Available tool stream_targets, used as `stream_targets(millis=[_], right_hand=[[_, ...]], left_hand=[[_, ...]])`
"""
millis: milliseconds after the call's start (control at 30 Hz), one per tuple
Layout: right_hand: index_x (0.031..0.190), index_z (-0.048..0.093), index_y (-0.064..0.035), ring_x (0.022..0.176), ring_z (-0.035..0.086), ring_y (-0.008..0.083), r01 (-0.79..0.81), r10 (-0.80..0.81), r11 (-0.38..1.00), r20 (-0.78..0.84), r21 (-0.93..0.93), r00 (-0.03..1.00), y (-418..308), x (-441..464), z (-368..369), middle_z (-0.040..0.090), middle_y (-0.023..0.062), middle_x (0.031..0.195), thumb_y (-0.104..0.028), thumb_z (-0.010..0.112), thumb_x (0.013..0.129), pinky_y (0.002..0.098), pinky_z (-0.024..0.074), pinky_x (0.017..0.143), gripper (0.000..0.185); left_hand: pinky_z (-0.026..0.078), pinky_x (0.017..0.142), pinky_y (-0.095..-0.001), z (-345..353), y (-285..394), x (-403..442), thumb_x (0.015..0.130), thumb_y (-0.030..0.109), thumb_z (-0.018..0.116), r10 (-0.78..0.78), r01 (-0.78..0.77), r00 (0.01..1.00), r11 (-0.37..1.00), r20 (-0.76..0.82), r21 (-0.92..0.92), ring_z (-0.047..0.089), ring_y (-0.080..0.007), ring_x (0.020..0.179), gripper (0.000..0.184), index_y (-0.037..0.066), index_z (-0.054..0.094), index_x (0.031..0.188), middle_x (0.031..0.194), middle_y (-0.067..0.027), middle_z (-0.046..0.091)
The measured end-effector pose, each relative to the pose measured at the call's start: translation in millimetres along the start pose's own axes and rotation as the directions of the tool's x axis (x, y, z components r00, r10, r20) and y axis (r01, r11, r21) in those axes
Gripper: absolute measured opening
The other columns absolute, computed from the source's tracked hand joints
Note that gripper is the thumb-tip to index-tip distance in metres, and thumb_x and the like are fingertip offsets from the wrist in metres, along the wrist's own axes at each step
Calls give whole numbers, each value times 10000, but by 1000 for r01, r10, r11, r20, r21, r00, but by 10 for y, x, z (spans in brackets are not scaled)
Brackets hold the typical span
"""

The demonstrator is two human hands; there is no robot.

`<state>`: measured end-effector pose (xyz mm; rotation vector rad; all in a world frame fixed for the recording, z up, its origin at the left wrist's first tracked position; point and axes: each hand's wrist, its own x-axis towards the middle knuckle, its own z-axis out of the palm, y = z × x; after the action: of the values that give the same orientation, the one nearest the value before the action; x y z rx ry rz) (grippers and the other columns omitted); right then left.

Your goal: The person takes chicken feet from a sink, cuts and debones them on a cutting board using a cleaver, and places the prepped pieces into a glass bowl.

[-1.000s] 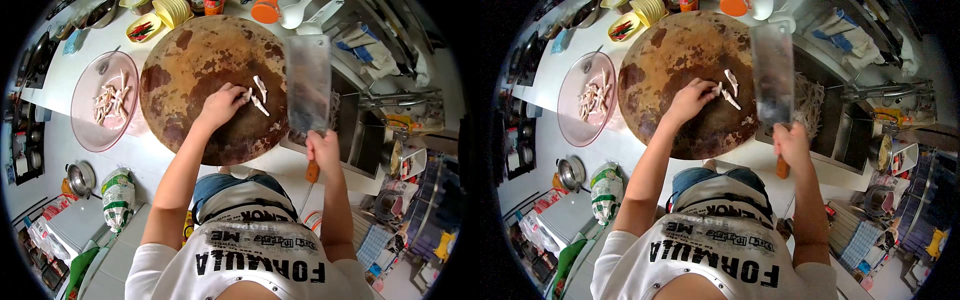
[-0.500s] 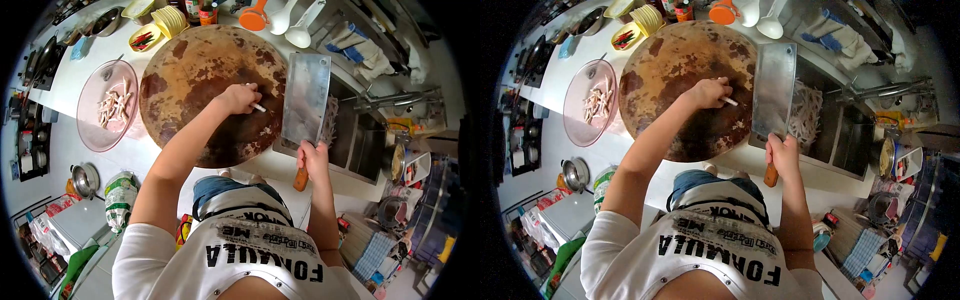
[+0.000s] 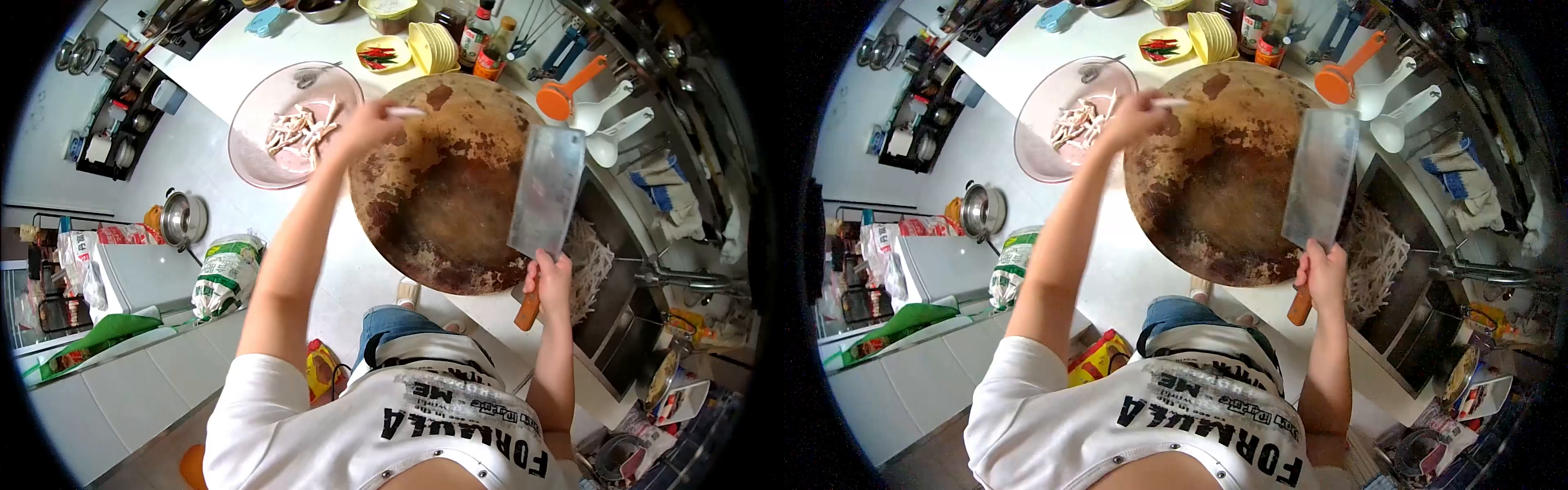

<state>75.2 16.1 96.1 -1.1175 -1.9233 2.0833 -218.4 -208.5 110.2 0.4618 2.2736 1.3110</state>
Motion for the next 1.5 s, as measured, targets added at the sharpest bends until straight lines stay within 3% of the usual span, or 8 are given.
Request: stream_targets(millis=[133, 233, 400, 567, 633, 767, 1133, 1500], right_hand=[[737, 459, -42, 382, 444, 113, 29, -26, 995, 38, -90, 999, -65, 4, 172, 463, 22, 539, -193, 497, 902, 273, 370, 374, 227], [763, 470, -44, 398, 427, 82, 32, -34, 989, -12, -142, 999, -110, 6, 176, 469, 16, 560, -199, 508, 911, 244, 353, 380, 218], [1157, 591, -68, 541, 576, 244, 80, -244, 709, -137, -700, 960, -138, -43, -402, 580, 138, 572, -362, 565, 856, 345, 440, 559, 422], [1192, 575, -67, 527, 584, 253, -67, -232, 604, -256, -794, 939, -98, -221, -1140, 590, 124, 578, -369, 593, 838, 341, 453, 546, 466], [1196, 573, -62, 523, 584, 243, -76, -262, 577, -273, -813, 926, -23, -285, -1460, 591, 118, 576, -372, 596, 836, 337, 450, 536, 475], [1177, 592, -77, 488, 545, 192, -228, -170, 664, -441, -712, 881, 411, -419, -2094, 569, 98, 564, -387, 587, 841, 328, 408, 482, 457], [1156, 585, -2, 573, 537, 102, -284, -78, 807, -570, -518, 818, 1227, -763, -3155, 616, 87, 662, -303, 648, 822, 254, 430, 543, 455], [1229, 513, 30, 490, 402, 57, -96, -38, 963, -477, -253, 878, 927, -636, -3111, 505, -18, 634, -179, 613, 873, 239, 328, 434, 424]], left_hand=[[533, 572, -311, -777, -980, 515, 899, 171, 518, 188, -128, 981, 804, -44, 581, 639, -225, 729, 306, 34, 508, 1172, 1178, -169, 557], [483, 763, -449, -686, -854, 281, 877, 250, 503, 275, 3, 950, 465, -148, 885, 594, -337, 953, 248, 97, 578, 1057, 1055, -191, 590], [480, 633, -435, 789, -60, -192, 847, 219, 536, 348, -336, 926, 572, 149, 749, 610, -349, 732, 191, 80, 618, 949, 831, -163, 628], [499, 681, -420, 2826, 28, -971, 856, 284, 531, 606, -841, 454, 534, 653, 89, 619, -312, 794, 211, 130, 635, 958, 900, -94, 642], [496, 670, -425, 3370, 356, -1214, 873, 277, 504, 319, -843, 360, 514, 877, 160, 618, -313, 780, 212, 125, 627, 954, 897, -86, 641], [494, 671, -384, 4771, -217, -882, 881, 272, 485, 225, -636, 506, 749, 833, 185, 628, -274, 795, 211, 129, 633, 930, 855, -64, 650], [496, 678, -379, 6066, -502, 619, 851, 282, 523, -35, -395, 863, 574, 503, 717, 627, -245, 843, 224, 138, 656, 961, 933, -55, 658], [491, 641, -392, 5499, 827, 175, 797, 279, 606, 153, -657, 588, 663, 794, 359, 628, -245, 819, 166, 185, 683, 910, 920, -18, 672]])
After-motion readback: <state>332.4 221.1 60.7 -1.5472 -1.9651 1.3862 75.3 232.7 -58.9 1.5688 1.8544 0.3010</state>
